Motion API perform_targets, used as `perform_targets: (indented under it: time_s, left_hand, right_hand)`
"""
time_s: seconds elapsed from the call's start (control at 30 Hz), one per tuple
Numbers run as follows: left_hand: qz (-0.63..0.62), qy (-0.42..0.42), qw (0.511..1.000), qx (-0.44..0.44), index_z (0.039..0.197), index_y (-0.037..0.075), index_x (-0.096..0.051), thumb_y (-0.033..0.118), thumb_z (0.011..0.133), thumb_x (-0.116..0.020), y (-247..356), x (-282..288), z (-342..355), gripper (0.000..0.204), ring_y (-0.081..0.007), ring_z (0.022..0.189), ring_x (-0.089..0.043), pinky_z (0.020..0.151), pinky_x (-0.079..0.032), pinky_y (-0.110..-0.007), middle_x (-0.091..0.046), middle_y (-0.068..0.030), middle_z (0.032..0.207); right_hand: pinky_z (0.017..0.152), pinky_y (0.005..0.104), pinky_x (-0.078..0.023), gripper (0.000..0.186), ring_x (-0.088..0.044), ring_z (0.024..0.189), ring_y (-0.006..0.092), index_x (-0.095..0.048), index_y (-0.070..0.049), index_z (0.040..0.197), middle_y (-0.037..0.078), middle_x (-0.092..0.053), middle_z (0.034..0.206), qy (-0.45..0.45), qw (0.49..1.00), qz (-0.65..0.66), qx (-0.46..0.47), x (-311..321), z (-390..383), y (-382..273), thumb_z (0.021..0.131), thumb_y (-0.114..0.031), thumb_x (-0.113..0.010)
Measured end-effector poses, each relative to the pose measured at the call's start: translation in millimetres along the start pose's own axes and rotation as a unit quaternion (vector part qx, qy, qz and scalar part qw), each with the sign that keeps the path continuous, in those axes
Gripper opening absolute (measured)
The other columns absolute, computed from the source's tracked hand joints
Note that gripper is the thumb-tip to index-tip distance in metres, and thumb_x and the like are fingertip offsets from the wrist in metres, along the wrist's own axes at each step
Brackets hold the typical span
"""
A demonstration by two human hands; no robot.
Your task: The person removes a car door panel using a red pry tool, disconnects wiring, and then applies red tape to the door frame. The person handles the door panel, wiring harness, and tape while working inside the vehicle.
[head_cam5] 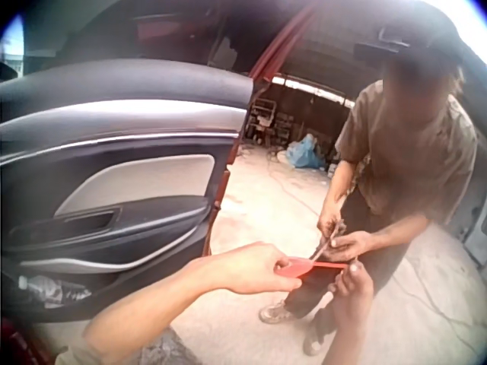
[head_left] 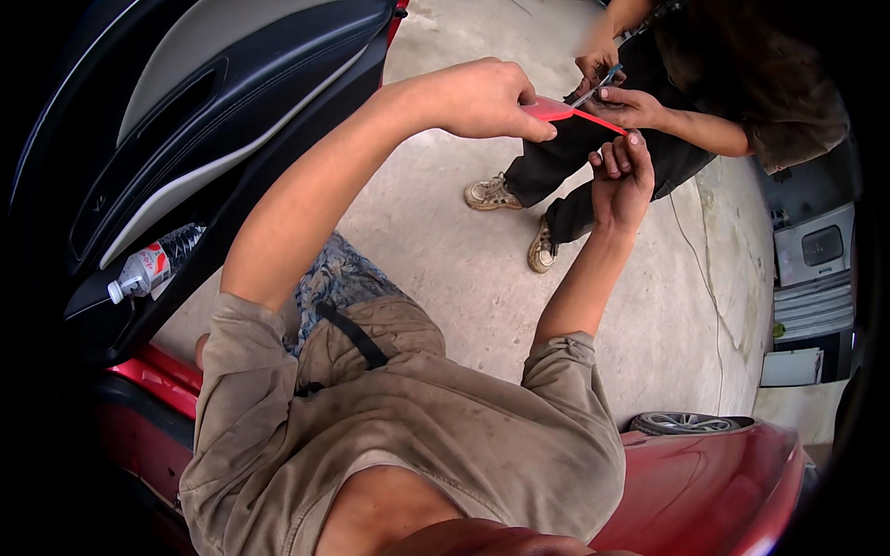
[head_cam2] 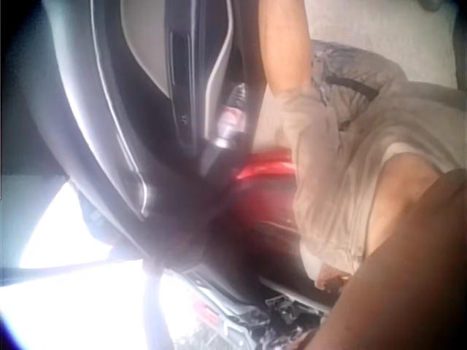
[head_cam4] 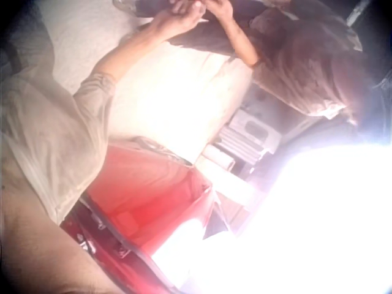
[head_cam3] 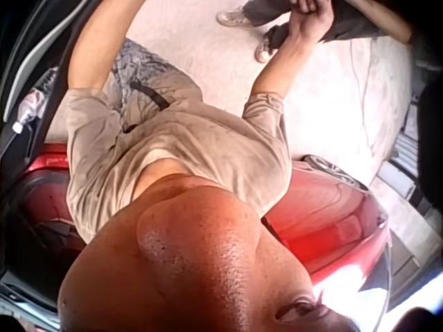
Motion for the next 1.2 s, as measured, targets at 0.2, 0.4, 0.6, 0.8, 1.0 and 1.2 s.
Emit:
perform_targets:
  time_s: [0.2,0.4,0.6,0.8,1.0,1.2]
  left_hand:
    - [-0.001,-0.005,1.000,0.015,0.111,-0.006,-0.068,0.048,0.080,-0.066,-10,1,-1,0.062,-0.0206,0.070,-0.060,0.065,-0.048,-0.032,-0.065,-0.0146,0.078]
    - [0.006,-0.009,1.000,0.021,0.109,-0.005,-0.069,0.048,0.080,-0.066,-15,7,-3,0.060,-0.0205,0.070,-0.061,0.064,-0.048,-0.032,-0.065,-0.0144,0.078]
    - [-0.003,-0.011,0.999,0.036,0.110,-0.004,-0.069,0.048,0.081,-0.066,-25,8,-2,0.059,-0.0204,0.071,-0.061,0.065,-0.049,-0.033,-0.066,-0.0143,0.079]
    - [-0.003,-0.015,0.999,0.041,0.111,-0.003,-0.069,0.047,0.082,-0.066,-33,6,-6,0.058,-0.0200,0.073,-0.061,0.067,-0.049,-0.033,-0.067,-0.0130,0.081]
    - [-0.008,0.019,1.000,0.006,0.100,-0.004,-0.072,0.053,0.081,-0.064,-35,15,-7,0.060,-0.0207,0.066,-0.062,0.060,-0.049,-0.034,-0.065,-0.0130,0.074]
    - [-0.017,-0.001,0.999,0.037,0.100,-0.002,-0.072,0.055,0.082,-0.062,-39,18,-10,0.061,-0.0175,0.063,-0.058,0.057,-0.046,-0.031,-0.062,-0.0094,0.070]
  right_hand:
    - [0.063,0.0303,-0.038,0.019,-0.032,0.056,0.0078,-0.046,-0.011,0.079,-0.005,-0.030,0.064,0.003,1.000,0.009,-0.007,4,6,10,0.093,-0.017,-0.057]
    - [0.063,0.0305,-0.039,0.014,-0.031,0.055,0.0081,-0.051,-0.009,0.082,-0.005,-0.030,0.063,-0.002,1.000,0.019,-0.016,-1,12,17,0.092,-0.016,-0.058]
    - [0.063,0.0302,-0.039,0.010,-0.033,0.055,0.0079,-0.054,-0.007,0.086,-0.005,-0.032,0.063,0.011,1.000,0.010,-0.023,1,14,26,0.091,-0.015,-0.058]
    - [0.063,0.0303,-0.039,0.012,-0.033,0.055,0.0077,-0.055,-0.006,0.085,-0.005,-0.031,0.062,0.014,0.999,0.012,-0.028,-6,12,30,0.091,-0.016,-0.058]
    - [0.063,0.0301,-0.040,0.011,-0.033,0.055,0.0075,-0.057,-0.006,0.086,-0.005,-0.032,0.061,-0.018,0.998,0.029,-0.047,-5,15,37,0.092,-0.015,-0.058]
    - [0.063,0.0298,-0.040,0.010,-0.034,0.054,0.0071,-0.058,-0.004,0.089,-0.006,-0.032,0.060,-0.009,0.998,0.038,-0.053,-10,13,37,0.091,-0.014,-0.059]
Point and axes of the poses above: each hand's wrist, its own z-axis towards the middle knuckle, its own x-axis out of the back of the hand, y = z × x, the point moved 9 cm from there along z, towards the middle knuckle
